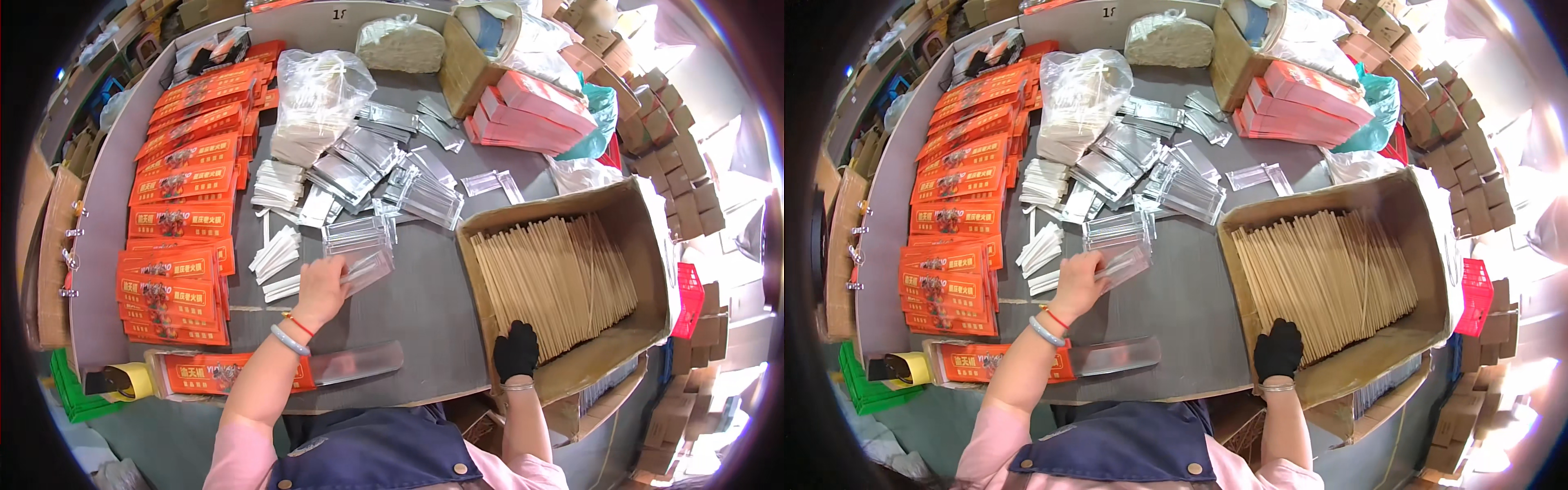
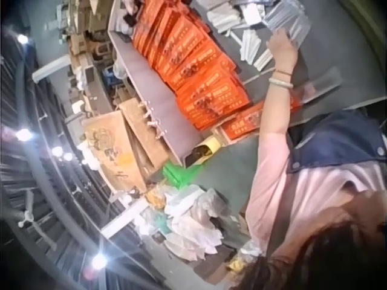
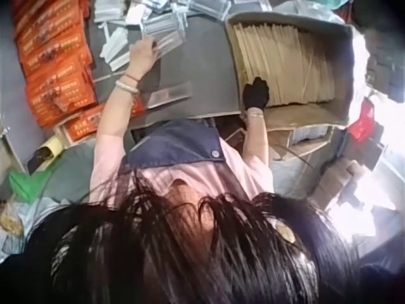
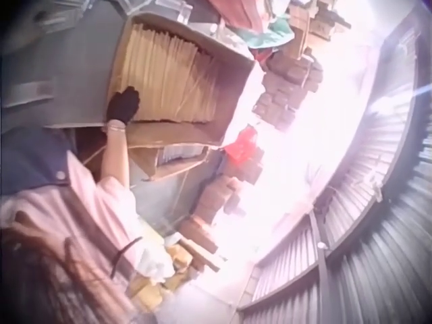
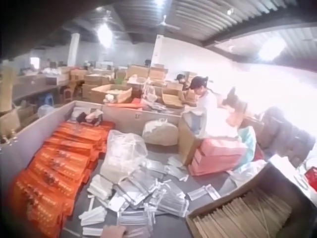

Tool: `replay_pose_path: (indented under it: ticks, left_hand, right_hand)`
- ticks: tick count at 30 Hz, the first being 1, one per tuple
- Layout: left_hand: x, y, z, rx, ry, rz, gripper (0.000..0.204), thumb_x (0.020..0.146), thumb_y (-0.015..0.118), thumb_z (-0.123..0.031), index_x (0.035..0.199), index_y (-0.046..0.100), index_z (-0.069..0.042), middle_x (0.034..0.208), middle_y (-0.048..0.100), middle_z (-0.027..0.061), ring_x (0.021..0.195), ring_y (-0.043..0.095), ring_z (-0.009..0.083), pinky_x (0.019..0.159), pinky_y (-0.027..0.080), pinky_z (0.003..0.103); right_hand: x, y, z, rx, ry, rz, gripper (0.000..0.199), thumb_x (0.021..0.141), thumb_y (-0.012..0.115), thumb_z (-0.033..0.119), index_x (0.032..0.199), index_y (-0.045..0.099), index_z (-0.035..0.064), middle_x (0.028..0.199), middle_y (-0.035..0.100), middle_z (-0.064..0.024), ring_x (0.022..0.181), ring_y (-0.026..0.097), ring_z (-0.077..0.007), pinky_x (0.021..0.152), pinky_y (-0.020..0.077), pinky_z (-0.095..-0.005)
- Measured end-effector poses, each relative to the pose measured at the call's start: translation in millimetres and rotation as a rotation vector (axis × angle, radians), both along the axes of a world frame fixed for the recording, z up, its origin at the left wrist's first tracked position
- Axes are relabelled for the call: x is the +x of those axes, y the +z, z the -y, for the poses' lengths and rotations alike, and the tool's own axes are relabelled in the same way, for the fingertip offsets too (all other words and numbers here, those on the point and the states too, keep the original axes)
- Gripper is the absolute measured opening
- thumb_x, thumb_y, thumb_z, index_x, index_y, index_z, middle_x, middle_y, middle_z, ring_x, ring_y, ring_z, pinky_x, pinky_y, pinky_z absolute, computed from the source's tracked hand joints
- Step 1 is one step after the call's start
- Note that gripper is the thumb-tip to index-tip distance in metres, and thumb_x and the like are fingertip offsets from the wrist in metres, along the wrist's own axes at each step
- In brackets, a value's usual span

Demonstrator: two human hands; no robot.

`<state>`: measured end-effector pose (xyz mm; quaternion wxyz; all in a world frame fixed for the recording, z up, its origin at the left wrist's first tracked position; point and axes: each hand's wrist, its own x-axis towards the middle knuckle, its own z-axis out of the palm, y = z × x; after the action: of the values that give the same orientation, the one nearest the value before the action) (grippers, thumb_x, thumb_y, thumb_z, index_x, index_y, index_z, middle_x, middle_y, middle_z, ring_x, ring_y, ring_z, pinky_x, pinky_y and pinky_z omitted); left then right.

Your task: Packing chopsticks and informational cards into plastic sleeves at a production station.

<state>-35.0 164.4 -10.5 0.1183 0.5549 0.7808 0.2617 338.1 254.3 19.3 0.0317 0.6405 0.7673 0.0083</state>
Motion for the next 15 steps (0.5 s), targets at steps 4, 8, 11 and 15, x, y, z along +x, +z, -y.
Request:
replay_pose_path:
  ticks: [4,8,11,15]
  left_hand:
    - [8,36,28,-0.119,-0.010,0.576,0.026,0.070,0.080,-0.014,0.088,0.064,-0.006,0.066,0.062,0.0082,0.065,0.062,0.0301,0.065,0.048,0.043]
    - [31,43,83,-0.325,-0.185,0.428,0.029,0.067,0.083,-0.016,0.087,0.064,-0.007,0.080,0.065,0.0055,0.081,0.062,0.0272,0.076,0.048,0.041]
    - [43,42,119,-0.166,-0.190,0.074,0.037,0.061,0.087,-0.020,0.090,0.066,-0.008,0.102,0.065,0.0052,0.101,0.057,0.0274,0.086,0.045,0.042]
    - [34,49,152,-0.082,-0.044,0.095,0.058,0.056,0.089,-0.023,0.108,0.066,-0.007,0.118,0.060,0.0063,0.111,0.051,0.0309,0.094,0.042,0.044]
  right_hand:
    - [4,2,0,-0.134,-0.050,-0.258,0.019,0.082,0.063,0.017,0.094,0.059,0.0024,0.093,0.060,-0.0194,0.092,0.060,-0.0396,0.080,0.0488,-0.0475]
    - [16,-25,7,0.040,-0.009,-0.257,0.023,0.092,0.056,0.018,0.106,0.062,0.0003,0.106,0.063,-0.0179,0.099,0.062,-0.0365,0.083,0.0499,-0.0470]
    - [18,-26,12,0.271,0.082,-0.498,0.025,0.097,0.052,0.018,0.114,0.065,0.0054,0.105,0.065,-0.0181,0.097,0.062,-0.0373,0.082,0.0487,-0.0466]
    - [-26,30,23,-0.098,0.552,-0.467,0.020,0.090,0.063,0.015,0.106,0.072,0.0090,0.076,0.061,-0.0143,0.073,0.061,-0.0338,0.063,0.0479,-0.0426]
